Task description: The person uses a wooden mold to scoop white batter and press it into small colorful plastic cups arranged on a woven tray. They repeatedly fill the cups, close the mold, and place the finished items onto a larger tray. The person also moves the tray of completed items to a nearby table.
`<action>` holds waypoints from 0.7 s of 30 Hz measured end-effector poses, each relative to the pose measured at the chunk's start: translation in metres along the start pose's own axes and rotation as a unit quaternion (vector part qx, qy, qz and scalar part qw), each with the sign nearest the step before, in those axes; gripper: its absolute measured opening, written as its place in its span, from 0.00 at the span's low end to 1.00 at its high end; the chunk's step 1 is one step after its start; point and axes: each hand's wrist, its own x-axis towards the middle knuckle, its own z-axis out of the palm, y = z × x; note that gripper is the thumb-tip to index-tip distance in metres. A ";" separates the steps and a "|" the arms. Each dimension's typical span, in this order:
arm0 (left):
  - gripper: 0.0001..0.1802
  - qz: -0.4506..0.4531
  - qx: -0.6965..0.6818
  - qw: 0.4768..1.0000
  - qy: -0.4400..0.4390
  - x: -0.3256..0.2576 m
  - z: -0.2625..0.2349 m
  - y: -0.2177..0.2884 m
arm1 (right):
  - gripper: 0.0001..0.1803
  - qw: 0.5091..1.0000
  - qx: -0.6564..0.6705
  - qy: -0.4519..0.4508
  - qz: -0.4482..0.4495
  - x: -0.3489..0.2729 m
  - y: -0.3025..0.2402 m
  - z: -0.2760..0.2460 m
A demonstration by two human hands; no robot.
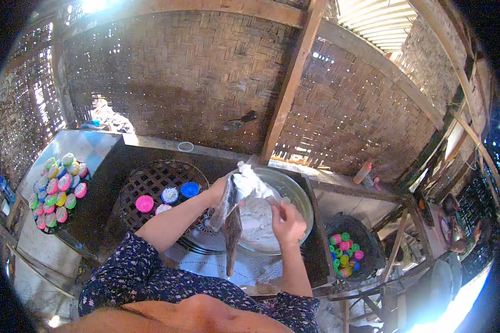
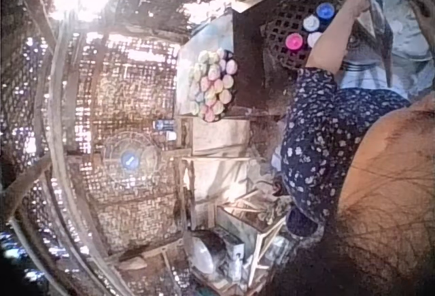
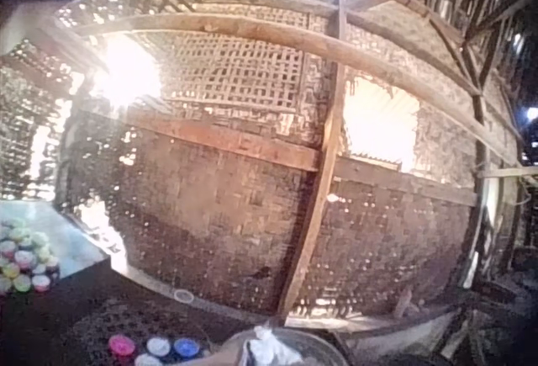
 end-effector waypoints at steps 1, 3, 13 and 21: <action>0.26 -0.001 -0.023 1.000 -0.011 0.002 0.003 0.001 | 0.10 1.000 0.009 -0.009 -0.001 -0.002 -0.006 -0.003; 0.19 0.028 -0.090 0.995 -0.008 -0.004 -0.002 0.004 | 0.10 0.999 0.013 -0.021 -0.027 -0.008 -0.017 -0.011; 0.31 -0.112 -0.441 0.885 -0.103 -0.015 -0.017 0.000 | 0.12 0.969 0.117 -0.170 0.132 -0.030 -0.015 -0.028; 0.26 0.095 -0.308 0.940 -0.109 -0.002 -0.028 -0.017 | 0.12 0.975 0.076 -0.141 0.152 -0.019 -0.003 -0.012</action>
